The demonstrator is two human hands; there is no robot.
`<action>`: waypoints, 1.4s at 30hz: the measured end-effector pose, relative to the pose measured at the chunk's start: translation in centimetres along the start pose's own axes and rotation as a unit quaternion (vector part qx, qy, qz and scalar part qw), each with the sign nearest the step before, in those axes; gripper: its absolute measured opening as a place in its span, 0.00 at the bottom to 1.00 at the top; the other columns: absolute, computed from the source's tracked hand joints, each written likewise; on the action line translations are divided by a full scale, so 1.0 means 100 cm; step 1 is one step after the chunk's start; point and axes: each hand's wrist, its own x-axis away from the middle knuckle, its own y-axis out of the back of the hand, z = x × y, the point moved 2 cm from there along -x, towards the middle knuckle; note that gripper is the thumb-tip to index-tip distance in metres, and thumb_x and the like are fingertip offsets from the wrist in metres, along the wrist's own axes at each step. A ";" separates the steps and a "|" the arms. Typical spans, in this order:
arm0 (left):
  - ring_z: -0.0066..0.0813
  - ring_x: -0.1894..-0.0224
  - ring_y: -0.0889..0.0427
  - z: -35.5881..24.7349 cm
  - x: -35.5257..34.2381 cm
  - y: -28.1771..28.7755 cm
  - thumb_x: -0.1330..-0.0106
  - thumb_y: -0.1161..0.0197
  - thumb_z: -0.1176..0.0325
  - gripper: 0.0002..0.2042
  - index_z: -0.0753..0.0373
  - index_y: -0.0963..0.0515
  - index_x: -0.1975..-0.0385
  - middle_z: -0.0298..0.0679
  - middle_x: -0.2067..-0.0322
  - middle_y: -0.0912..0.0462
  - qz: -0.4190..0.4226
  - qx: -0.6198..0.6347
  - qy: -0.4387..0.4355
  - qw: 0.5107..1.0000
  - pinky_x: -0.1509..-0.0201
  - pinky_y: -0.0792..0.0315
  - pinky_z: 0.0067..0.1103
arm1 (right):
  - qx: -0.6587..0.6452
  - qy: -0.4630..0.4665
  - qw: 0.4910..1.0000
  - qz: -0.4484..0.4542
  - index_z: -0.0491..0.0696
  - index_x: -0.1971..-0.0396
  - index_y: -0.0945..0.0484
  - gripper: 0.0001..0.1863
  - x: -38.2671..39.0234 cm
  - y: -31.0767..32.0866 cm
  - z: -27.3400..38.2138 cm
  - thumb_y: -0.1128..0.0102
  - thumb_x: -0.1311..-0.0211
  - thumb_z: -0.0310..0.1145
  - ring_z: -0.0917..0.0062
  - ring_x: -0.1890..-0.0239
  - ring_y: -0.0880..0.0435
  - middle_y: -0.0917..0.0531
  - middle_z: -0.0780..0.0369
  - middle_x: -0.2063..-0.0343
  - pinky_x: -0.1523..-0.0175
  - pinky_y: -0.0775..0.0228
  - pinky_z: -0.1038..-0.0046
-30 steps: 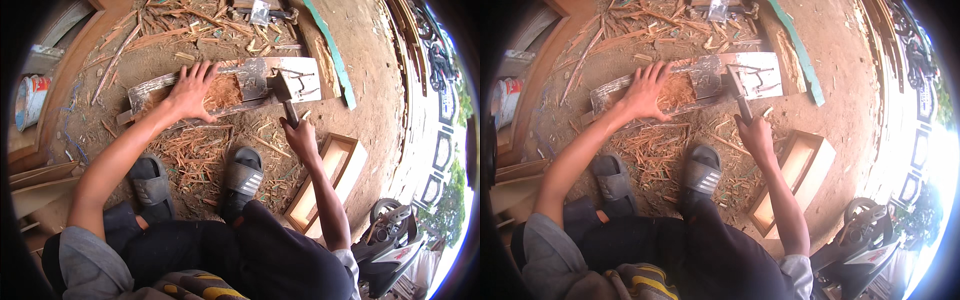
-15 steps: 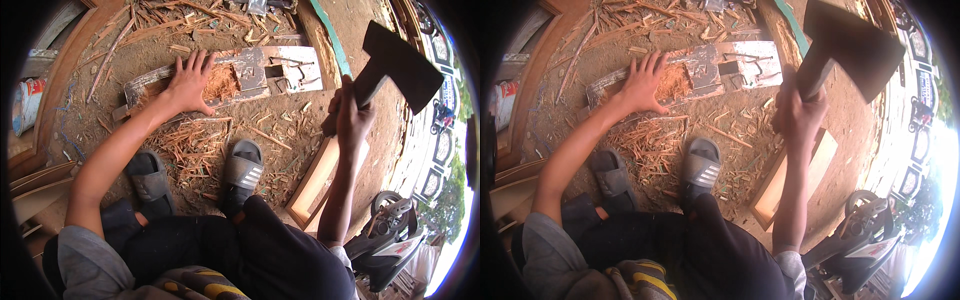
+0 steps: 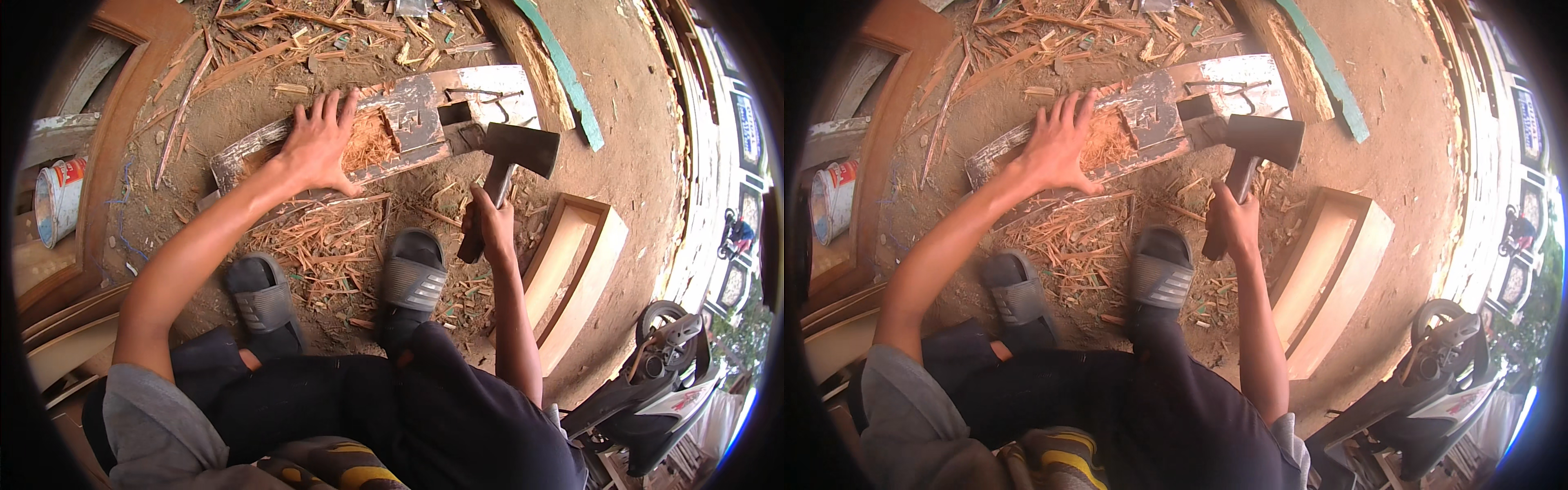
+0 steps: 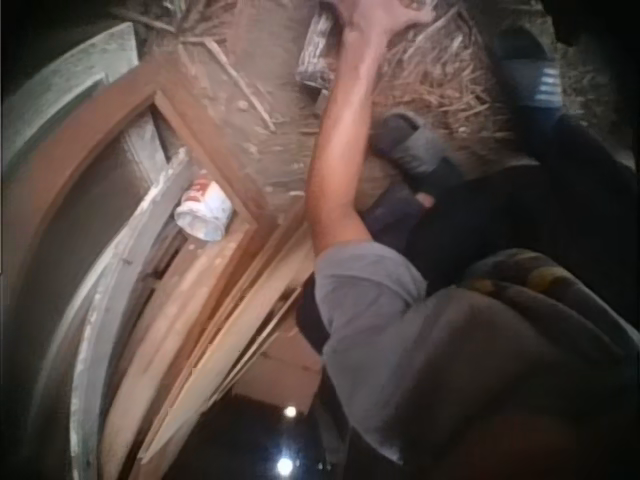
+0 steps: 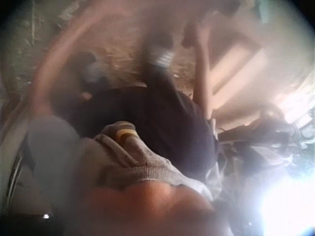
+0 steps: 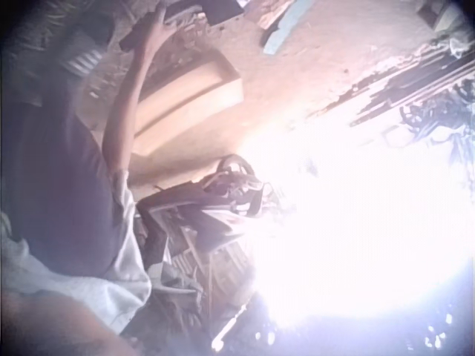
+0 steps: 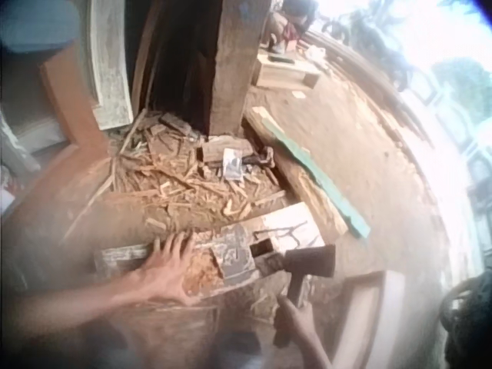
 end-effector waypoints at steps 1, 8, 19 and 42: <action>0.60 0.31 0.49 0.004 -0.003 0.003 0.73 0.23 0.36 0.73 0.71 0.63 0.31 0.65 0.33 0.53 0.001 -0.012 -0.013 1.000 0.32 0.50 0.57 | -0.060 -0.009 0.998 0.026 0.47 0.79 0.30 0.14 0.002 0.001 -0.006 0.41 0.37 0.37 0.82 0.89 0.29 0.28 0.66 0.89 0.83 0.36 0.76; 0.54 0.30 0.50 0.056 -0.033 0.027 0.71 0.25 0.34 0.71 0.66 0.62 0.30 0.58 0.31 0.55 -0.053 -0.136 -0.133 0.980 0.31 0.53 0.56 | 0.082 -0.003 0.993 0.082 0.47 0.80 0.29 0.16 0.041 0.026 -0.043 0.40 0.37 0.40 0.81 0.88 0.27 0.25 0.65 0.87 0.81 0.34 0.77; 0.43 0.62 0.18 0.098 0.020 0.098 0.41 0.36 0.65 0.09 0.65 0.21 0.70 0.49 0.69 0.19 0.088 -0.147 -0.256 0.951 0.44 0.33 0.39 | -0.220 -0.270 0.922 0.166 0.49 0.68 0.30 0.14 0.085 0.028 -0.082 0.40 0.38 0.43 0.81 0.83 0.29 0.28 0.67 0.81 0.77 0.33 0.76; 0.56 0.48 0.26 0.180 0.018 0.054 0.40 0.49 0.35 0.41 0.78 0.27 0.53 0.66 0.55 0.26 0.044 0.044 -0.064 0.996 0.43 0.31 0.40 | 0.426 -0.382 0.780 0.252 0.48 0.68 0.29 0.17 0.034 0.085 0.056 0.39 0.38 0.47 0.82 0.85 0.25 0.26 0.67 0.83 0.81 0.30 0.77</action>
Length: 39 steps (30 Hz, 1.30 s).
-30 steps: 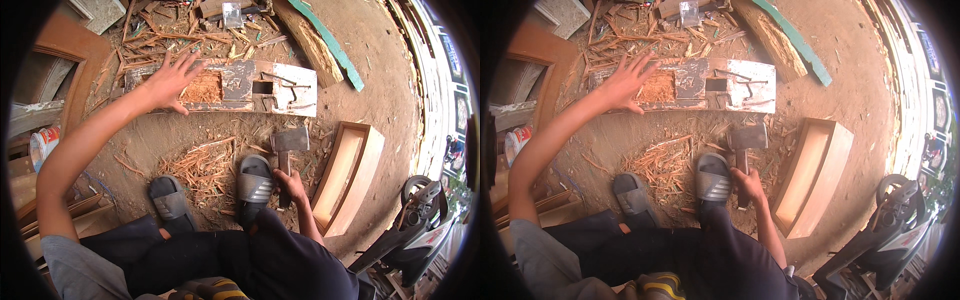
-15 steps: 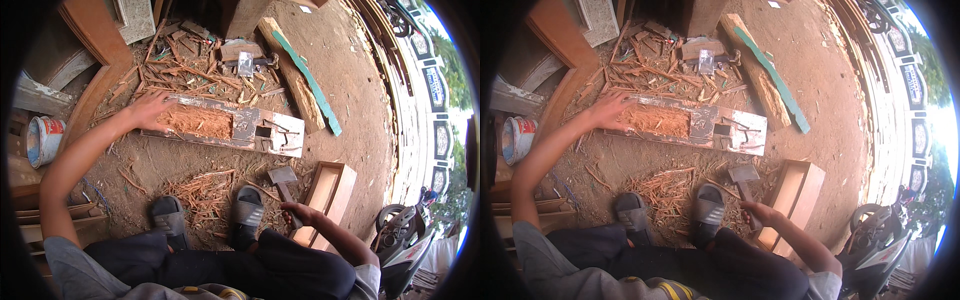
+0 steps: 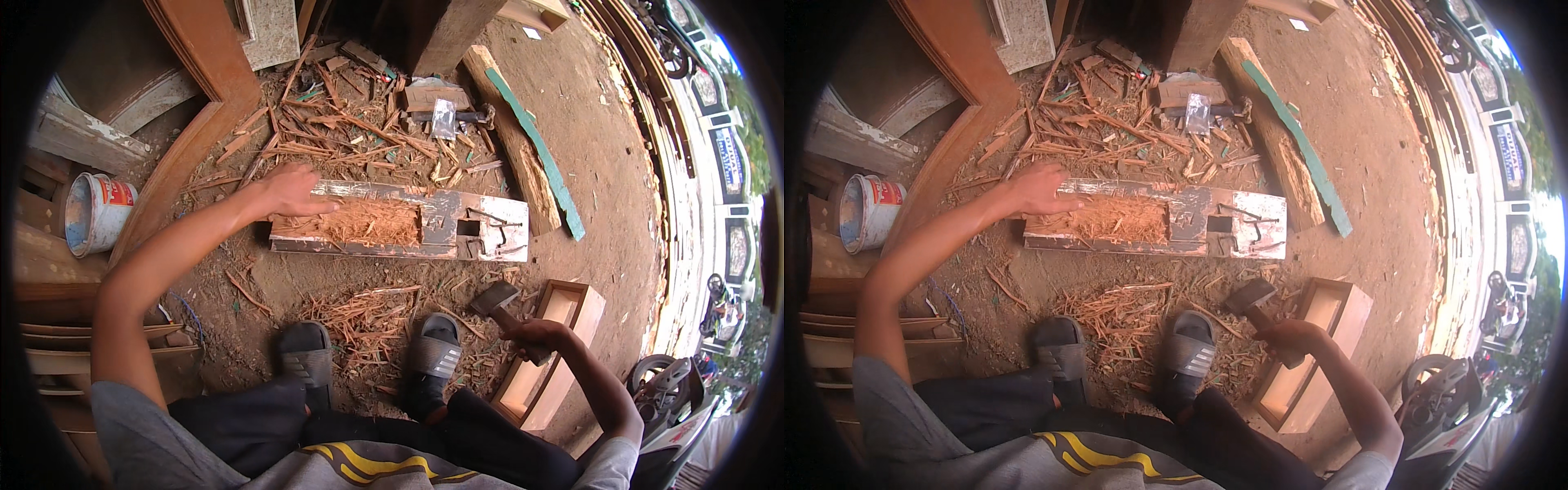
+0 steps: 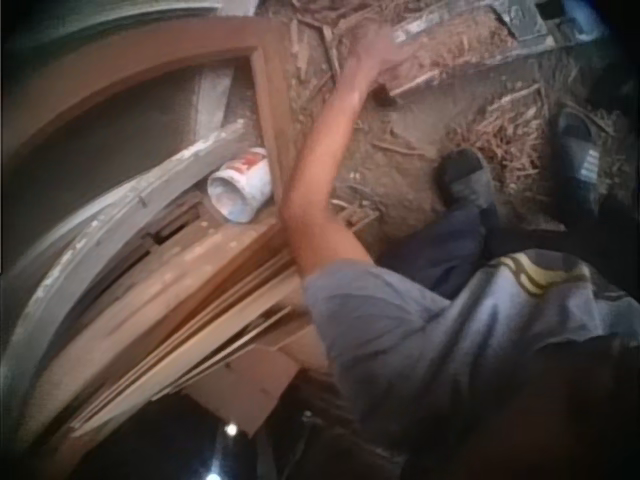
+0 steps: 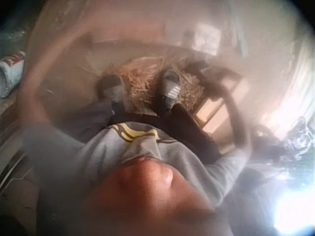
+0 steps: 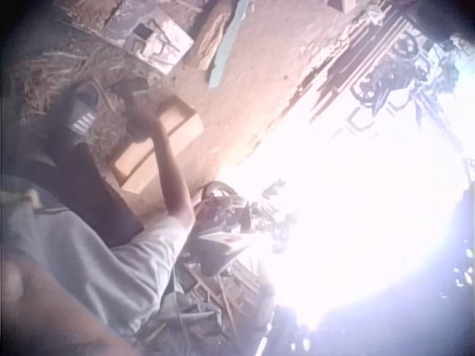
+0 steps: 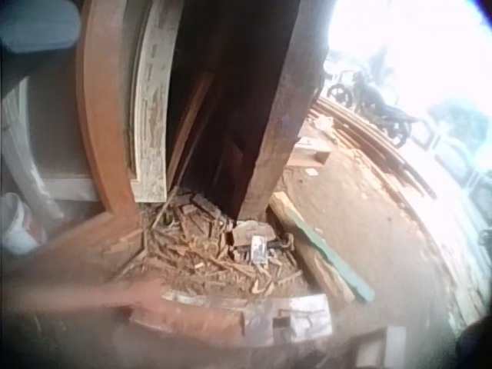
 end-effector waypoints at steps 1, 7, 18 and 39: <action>0.55 0.51 0.23 0.000 0.004 -0.006 0.40 0.49 0.35 0.40 0.78 0.25 0.57 0.66 0.59 0.23 -0.027 -0.006 -0.010 1.000 0.46 0.29 0.40 | -0.006 0.003 1.000 -0.015 0.48 0.68 0.29 0.17 -0.001 0.004 -0.003 0.38 0.39 0.46 0.82 0.85 0.25 0.25 0.67 0.84 0.81 0.30 0.77; 0.50 0.73 0.19 -0.010 0.028 -0.015 0.39 0.48 0.35 0.37 0.74 0.21 0.75 0.56 0.81 0.22 0.017 0.086 -0.003 0.996 0.63 0.27 0.40 | -0.013 0.005 0.999 -0.045 0.44 0.69 0.26 0.19 0.034 -0.012 0.029 0.36 0.41 0.46 0.81 0.85 0.23 0.23 0.65 0.83 0.81 0.29 0.76; 0.44 0.63 0.20 0.040 -0.087 -0.003 0.37 0.49 0.75 0.11 0.70 0.22 0.59 0.53 0.66 0.20 -0.251 0.111 -0.018 0.961 0.56 0.25 0.37 | 0.172 0.232 0.955 -0.072 0.43 0.63 0.27 0.21 0.003 -0.002 0.002 0.34 0.43 0.46 0.81 0.84 0.24 0.23 0.65 0.81 0.80 0.30 0.76; 0.53 0.78 0.19 0.078 -0.155 -0.040 0.50 0.41 0.68 0.10 0.71 0.21 0.80 0.56 0.82 0.21 -0.166 -0.019 -0.012 0.986 0.67 0.23 0.39 | 0.005 0.021 0.997 -0.079 0.42 0.51 0.27 0.28 -0.005 0.002 -0.003 0.32 0.47 0.45 0.72 0.72 0.18 0.19 0.59 0.72 0.68 0.26 0.73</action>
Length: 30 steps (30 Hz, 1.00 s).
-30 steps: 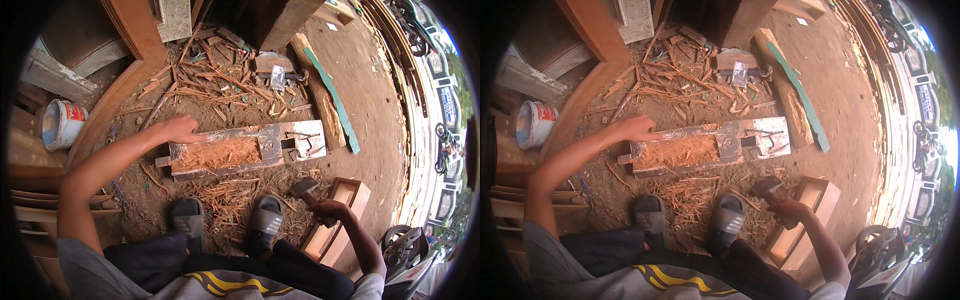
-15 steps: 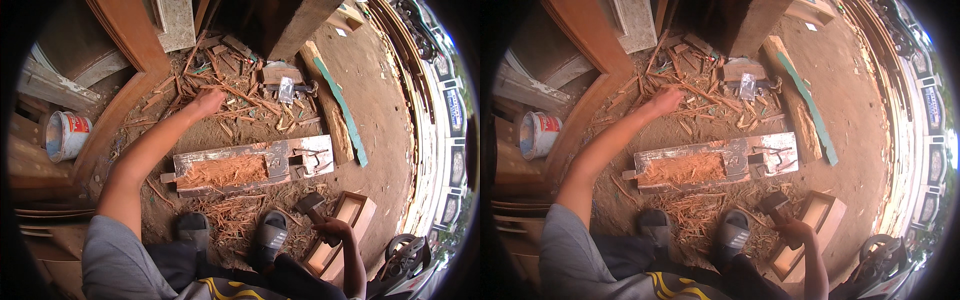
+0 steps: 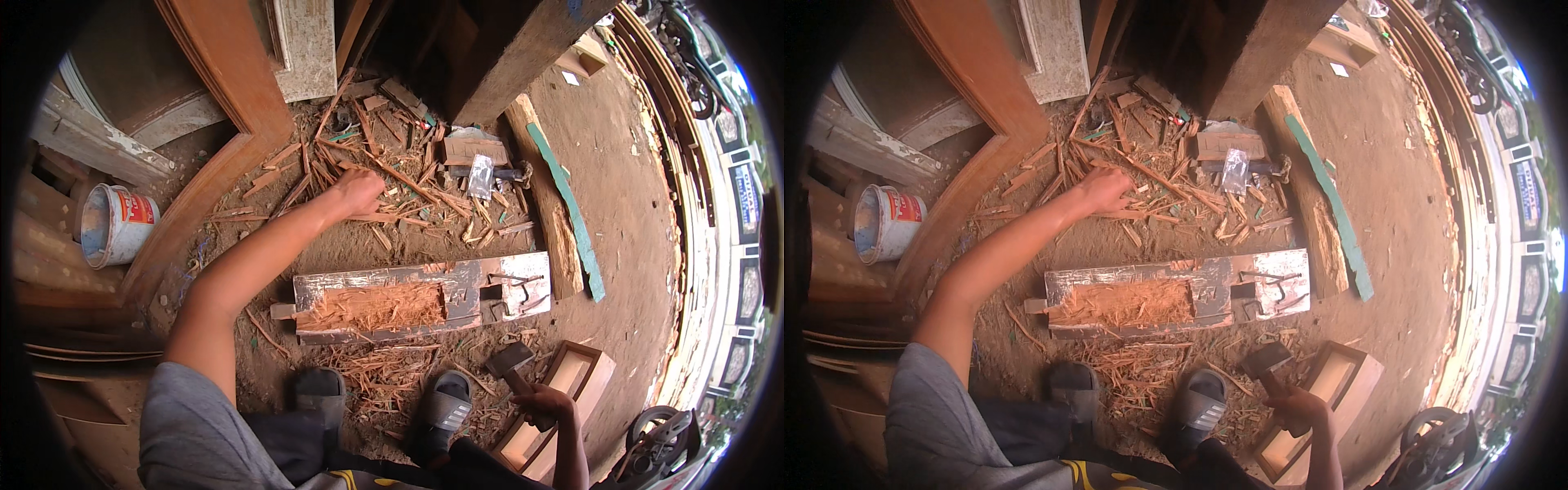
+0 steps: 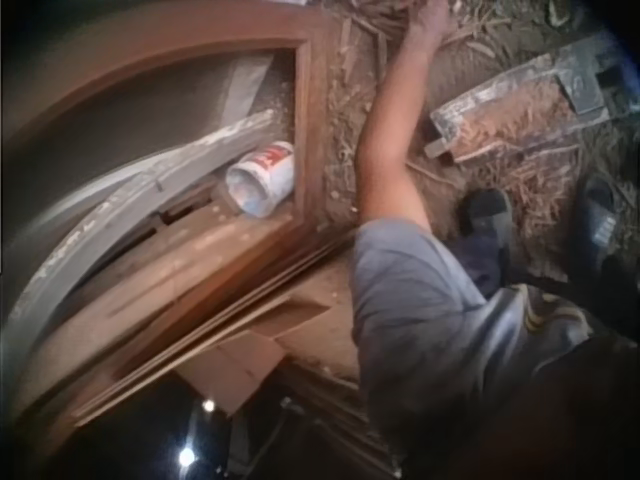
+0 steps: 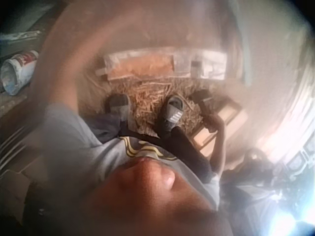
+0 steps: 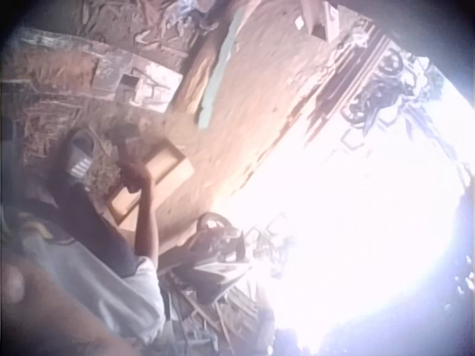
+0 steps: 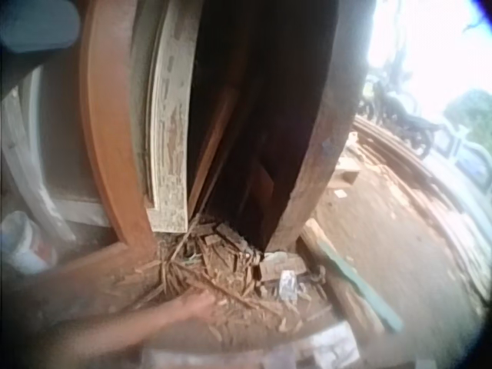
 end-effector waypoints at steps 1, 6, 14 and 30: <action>0.43 0.81 0.23 -0.023 -0.008 0.033 0.47 0.42 0.70 0.09 0.69 0.24 0.84 0.50 0.85 0.25 0.010 0.031 -0.005 0.999 0.73 0.27 0.34 | 0.001 -0.024 1.000 -0.010 0.43 0.49 0.25 0.30 0.008 0.001 -0.014 0.32 0.48 0.46 0.70 0.68 0.17 0.17 0.57 0.71 0.64 0.25 0.71; 0.38 0.79 0.20 0.032 0.008 0.078 0.39 0.46 0.72 0.09 0.69 0.21 0.77 0.49 0.79 0.20 -0.063 0.061 0.133 0.987 0.71 0.24 0.33 | 0.025 0.111 0.993 0.019 0.41 0.56 0.29 0.24 0.013 -0.004 0.006 0.33 0.43 0.42 0.80 0.82 0.22 0.23 0.64 0.77 0.79 0.27 0.76; 0.41 0.76 0.22 0.031 0.024 0.069 0.44 0.44 0.68 0.10 0.67 0.22 0.81 0.47 0.79 0.22 -0.085 0.080 -0.057 0.992 0.65 0.25 0.37 | -0.064 0.026 0.997 0.019 0.41 0.57 0.29 0.23 0.013 -0.006 -0.005 0.32 0.43 0.42 0.79 0.81 0.22 0.23 0.63 0.76 0.78 0.27 0.75; 0.41 0.46 0.23 0.034 -0.007 0.065 0.44 0.46 0.79 0.11 0.63 0.25 0.61 0.45 0.53 0.22 0.018 -0.086 0.069 0.994 0.39 0.31 0.37 | -0.080 0.012 0.997 0.005 0.40 0.56 0.30 0.26 0.016 -0.007 -0.003 0.31 0.44 0.43 0.79 0.82 0.22 0.23 0.62 0.76 0.79 0.28 0.76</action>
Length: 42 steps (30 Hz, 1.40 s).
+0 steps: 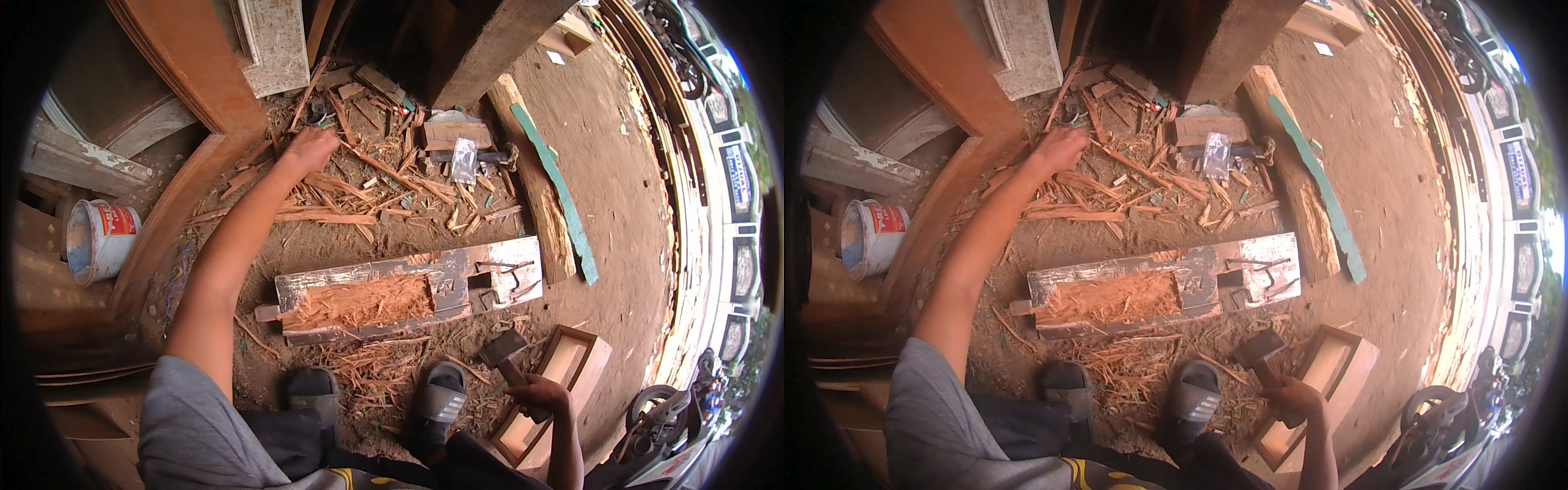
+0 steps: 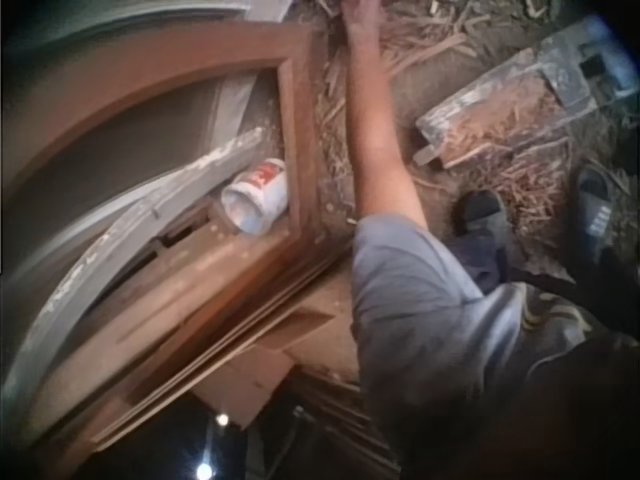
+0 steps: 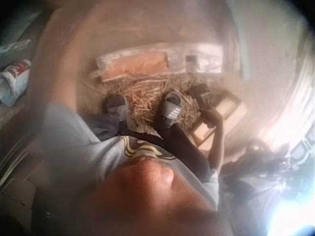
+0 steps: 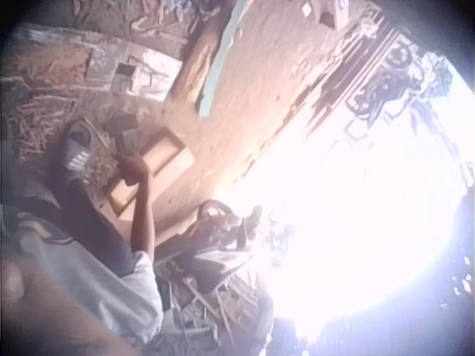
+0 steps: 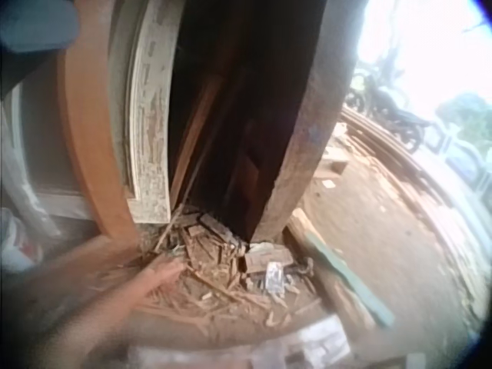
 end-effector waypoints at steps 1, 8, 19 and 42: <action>0.42 0.45 0.24 -0.001 0.002 0.000 0.45 0.45 0.80 0.12 0.64 0.25 0.60 0.44 0.51 0.23 0.002 0.002 0.002 1.000 0.37 0.33 0.37 | -0.003 0.000 1.000 -0.001 0.40 0.56 0.30 0.26 0.000 0.000 -0.001 0.31 0.44 0.43 0.79 0.82 0.22 0.23 0.62 0.76 0.79 0.28 0.76; 0.48 0.50 0.20 0.004 0.013 0.013 0.41 0.45 0.67 0.12 0.66 0.21 0.62 0.49 0.47 0.24 0.023 -0.035 -0.049 0.998 0.44 0.28 0.40 | 0.037 -0.030 0.999 -0.017 0.41 0.56 0.24 0.28 0.007 -0.002 0.011 0.33 0.46 0.49 0.75 0.72 0.17 0.17 0.59 0.71 0.70 0.25 0.73; 0.45 0.39 0.29 0.002 -0.099 0.072 0.41 0.48 0.75 0.23 0.60 0.30 0.42 0.48 0.42 0.28 -0.155 0.120 0.074 0.978 0.37 0.33 0.36 | -0.015 -0.005 1.000 0.026 0.40 0.56 0.30 0.28 0.005 -0.002 0.013 0.30 0.45 0.46 0.81 0.82 0.21 0.21 0.63 0.77 0.79 0.27 0.77; 0.54 0.42 0.29 0.011 -0.071 0.063 0.31 0.51 0.53 0.26 0.65 0.37 0.40 0.57 0.43 0.31 -0.085 0.122 0.134 0.980 0.41 0.31 0.38 | -0.122 0.029 0.992 0.029 0.39 0.61 0.26 0.21 -0.013 -0.023 -0.030 0.35 0.43 0.43 0.78 0.77 0.21 0.20 0.60 0.75 0.72 0.29 0.76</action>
